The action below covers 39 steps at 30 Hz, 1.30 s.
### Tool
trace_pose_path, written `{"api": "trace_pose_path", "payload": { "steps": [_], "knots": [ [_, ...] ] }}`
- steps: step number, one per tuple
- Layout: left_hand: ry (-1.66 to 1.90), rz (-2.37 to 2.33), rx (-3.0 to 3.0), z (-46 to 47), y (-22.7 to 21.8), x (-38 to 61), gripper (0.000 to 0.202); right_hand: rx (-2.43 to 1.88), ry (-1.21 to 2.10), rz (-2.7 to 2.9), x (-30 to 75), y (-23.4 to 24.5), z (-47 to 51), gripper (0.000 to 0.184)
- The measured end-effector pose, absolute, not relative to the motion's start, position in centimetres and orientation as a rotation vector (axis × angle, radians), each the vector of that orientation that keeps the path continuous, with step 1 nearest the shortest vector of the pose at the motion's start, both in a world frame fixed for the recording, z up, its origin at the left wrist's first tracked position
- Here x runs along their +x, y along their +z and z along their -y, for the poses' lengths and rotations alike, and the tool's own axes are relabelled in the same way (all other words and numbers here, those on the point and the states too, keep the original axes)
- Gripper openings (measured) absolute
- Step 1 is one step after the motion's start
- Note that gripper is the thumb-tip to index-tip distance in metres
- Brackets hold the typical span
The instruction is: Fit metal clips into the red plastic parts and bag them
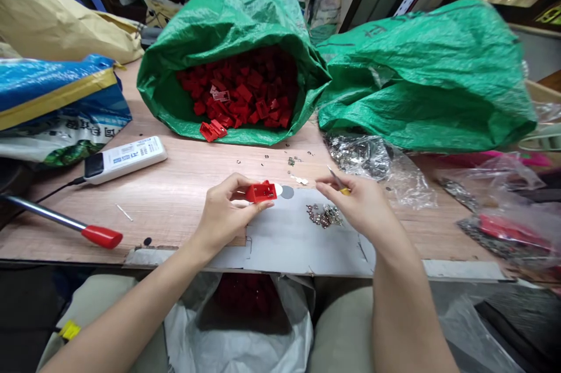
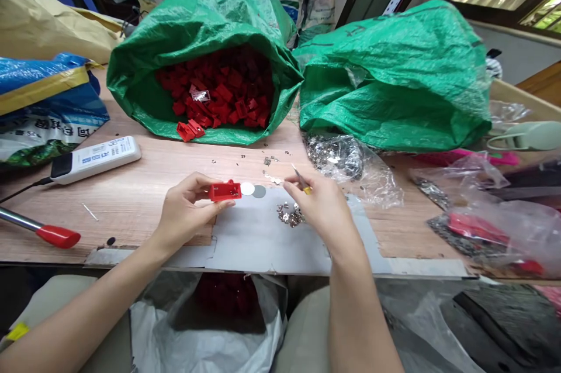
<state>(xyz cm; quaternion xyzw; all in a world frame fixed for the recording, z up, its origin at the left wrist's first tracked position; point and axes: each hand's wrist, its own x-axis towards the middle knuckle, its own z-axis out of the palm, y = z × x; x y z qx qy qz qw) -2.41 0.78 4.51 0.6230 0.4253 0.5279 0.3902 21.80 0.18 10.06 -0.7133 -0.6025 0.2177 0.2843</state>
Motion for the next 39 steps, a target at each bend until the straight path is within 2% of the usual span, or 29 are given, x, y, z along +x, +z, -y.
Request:
{"api": "trace_pose_path", "payload": {
  "steps": [4, 16, 19, 24, 26, 33, 39],
  "knots": [
    [1.156, -1.052, 1.722, -0.6, 4.4, -2.3, 0.025, -2.130, 0.562, 1.877, 23.2, 9.9, 0.3, 0.012],
    [1.014, -1.144, 1.856, -1.0, 4.1, -2.4, 0.024, -2.184, 0.543, 2.036, 21.5, 9.1, 0.0, 0.004],
    [1.019, -1.146, 1.847, -0.9, 4.1, -2.4, 0.025, -2.070, 0.615, 1.965, 20.9, 8.8, -0.2, 0.009],
    [1.064, -1.105, 1.850, -0.8, 4.3, -2.2, 0.026, -1.716, 1.125, 1.766, 18.9, 8.0, -0.7, 0.021],
    [1.076, -1.068, 1.866, -0.8, 4.4, -2.2, 0.026, -1.638, 1.218, 1.741, 18.4, 7.8, -0.8, 0.024],
    [1.030, -1.037, 2.024, -0.7, 4.5, -2.2, 0.025, -1.590, 1.317, 1.650, 18.2, 7.3, -1.0, 0.024],
    [1.033, -0.968, 2.072, -0.6, 4.7, -2.2, 0.029, -1.590, 1.301, 1.649, 18.2, 7.5, -1.0, 0.032]
  ]
}}
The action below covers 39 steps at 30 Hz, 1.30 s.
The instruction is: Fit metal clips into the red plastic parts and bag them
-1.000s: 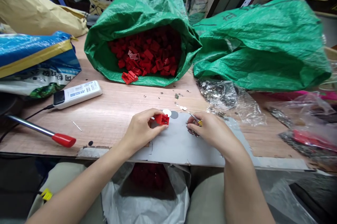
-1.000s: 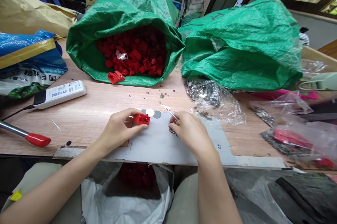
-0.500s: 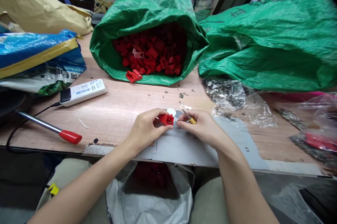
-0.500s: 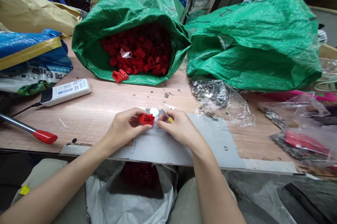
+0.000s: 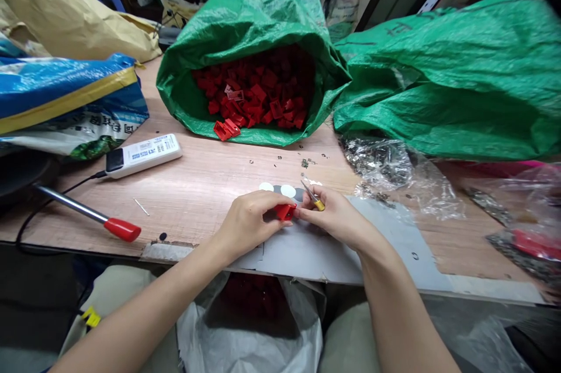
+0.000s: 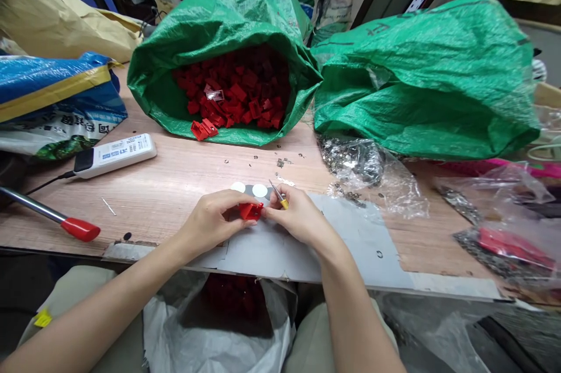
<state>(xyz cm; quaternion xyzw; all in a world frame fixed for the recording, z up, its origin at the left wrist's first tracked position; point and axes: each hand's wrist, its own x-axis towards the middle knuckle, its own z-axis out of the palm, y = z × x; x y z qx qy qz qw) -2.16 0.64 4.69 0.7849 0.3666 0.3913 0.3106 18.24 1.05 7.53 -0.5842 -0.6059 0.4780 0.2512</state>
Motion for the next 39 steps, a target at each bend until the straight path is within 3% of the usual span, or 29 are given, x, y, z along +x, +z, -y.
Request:
{"api": "trace_pose_path", "payload": {
  "steps": [10, 17, 39],
  "knots": [
    [1.015, -1.029, 1.937, -0.8, 4.6, -2.2, 0.029, -1.612, 1.124, 1.695, 17.6, 6.9, -1.1, 0.028],
    [0.985, -1.069, 1.822, -0.8, 4.6, -2.2, 0.025, -1.608, 1.274, 1.615, 18.4, 7.7, -1.0, 0.029],
    [0.962, -1.083, 1.819, -0.9, 4.8, -2.2, 0.023, -1.569, 1.224, 1.674, 18.0, 6.7, -1.3, 0.024]
  ]
}}
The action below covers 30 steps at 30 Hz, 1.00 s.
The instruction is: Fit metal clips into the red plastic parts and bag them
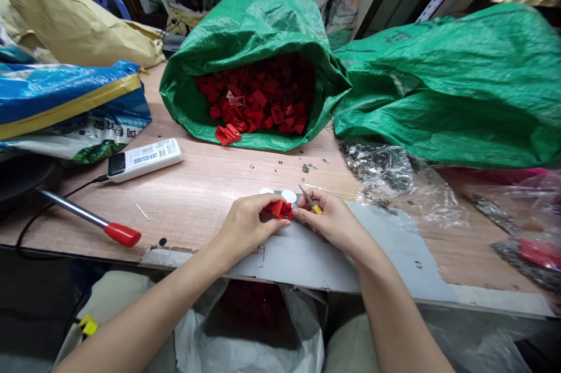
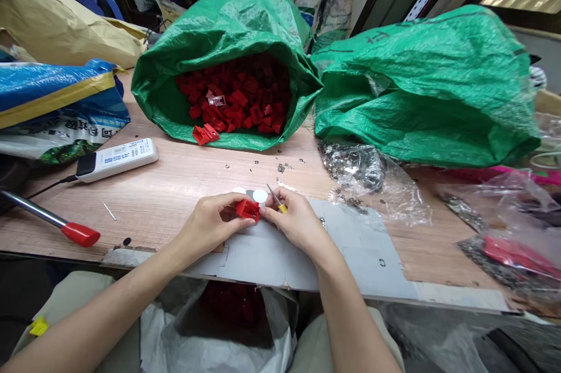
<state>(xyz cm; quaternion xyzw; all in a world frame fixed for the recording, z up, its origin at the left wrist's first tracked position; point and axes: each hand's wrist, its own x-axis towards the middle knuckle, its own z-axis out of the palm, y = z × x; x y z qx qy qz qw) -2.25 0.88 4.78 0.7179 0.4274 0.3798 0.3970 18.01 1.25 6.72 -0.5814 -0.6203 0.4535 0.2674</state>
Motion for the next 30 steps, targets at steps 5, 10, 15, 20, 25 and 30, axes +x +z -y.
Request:
{"api": "trace_pose_path", "payload": {
  "steps": [5, 10, 15, 20, 25, 30],
  "knots": [
    [0.975, -1.099, 1.820, -0.9, 4.7, -2.2, 0.024, -1.564, 1.243, 1.661, 18.1, 6.5, -1.4, 0.026],
    [0.977, -1.107, 1.816, -0.8, 4.5, -2.1, 0.025, -1.547, 1.199, 1.697, 18.3, 6.0, -1.5, 0.024],
    [0.969, -1.144, 1.790, -0.7, 4.5, -2.1, 0.022, -1.559, 0.989, 1.793, 18.1, 5.6, -1.6, 0.019],
    [0.969, -1.148, 1.812, -0.5, 4.5, -2.2, 0.021, -1.545, 1.088, 1.806, 18.6, 6.5, -1.3, 0.026],
    [1.002, -1.111, 1.851, -0.5, 4.2, -2.1, 0.026, -1.570, 1.262, 1.841, 20.3, 8.7, -0.6, 0.039],
    [1.005, -1.088, 1.868, -0.6, 4.1, -2.1, 0.026, -1.527, 1.409, 1.956, 20.8, 9.1, -0.4, 0.037]
  ]
}}
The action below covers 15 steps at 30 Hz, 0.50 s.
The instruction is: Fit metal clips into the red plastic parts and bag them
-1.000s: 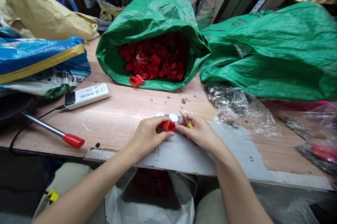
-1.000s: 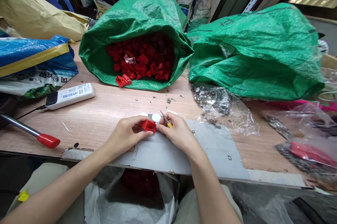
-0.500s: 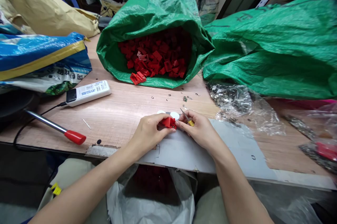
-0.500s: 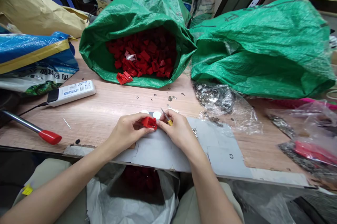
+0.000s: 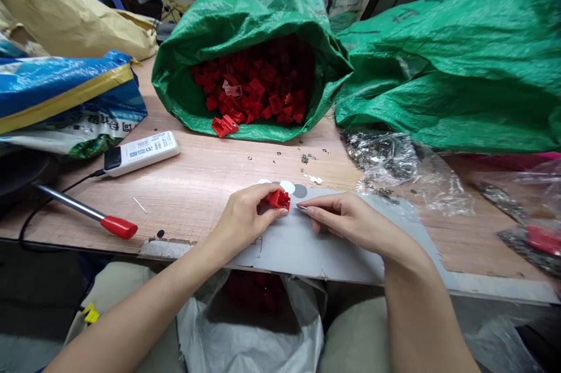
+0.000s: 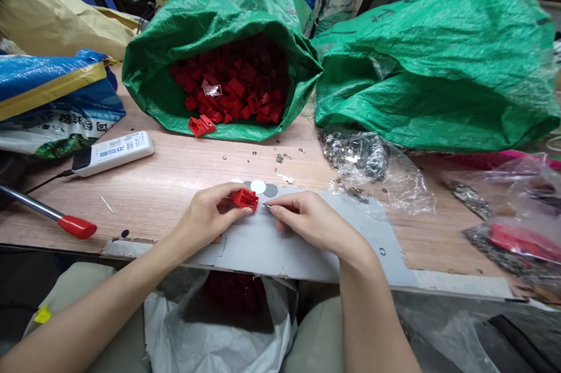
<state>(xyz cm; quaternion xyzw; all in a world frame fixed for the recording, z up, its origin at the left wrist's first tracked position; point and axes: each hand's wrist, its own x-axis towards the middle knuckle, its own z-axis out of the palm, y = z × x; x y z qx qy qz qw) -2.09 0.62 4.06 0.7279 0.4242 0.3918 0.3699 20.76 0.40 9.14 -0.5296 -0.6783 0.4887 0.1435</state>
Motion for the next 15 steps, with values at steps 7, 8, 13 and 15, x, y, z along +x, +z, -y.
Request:
{"api": "trace_pose_path", "payload": {
  "steps": [7, 8, 13, 15],
  "knots": [
    [0.978, -1.087, 1.877, -0.51, 4.37, -2.18, 0.024, -1.526, 1.427, 1.927, 20.05, 8.23, -0.68, 0.034],
    [0.972, -1.089, 1.875, -0.48, 4.42, -2.19, 0.023, -1.537, 1.438, 1.901, 20.00, 8.16, -0.66, 0.033],
    [0.954, -1.110, 1.853, -0.43, 4.49, -2.21, 0.023, -1.572, 1.542, 1.779, 19.74, 8.22, -0.62, 0.033],
    [0.945, -1.120, 1.859, -0.43, 4.51, -2.20, 0.023, -1.559, 1.594, 1.767, 19.71, 8.30, -0.69, 0.035]
  ]
}}
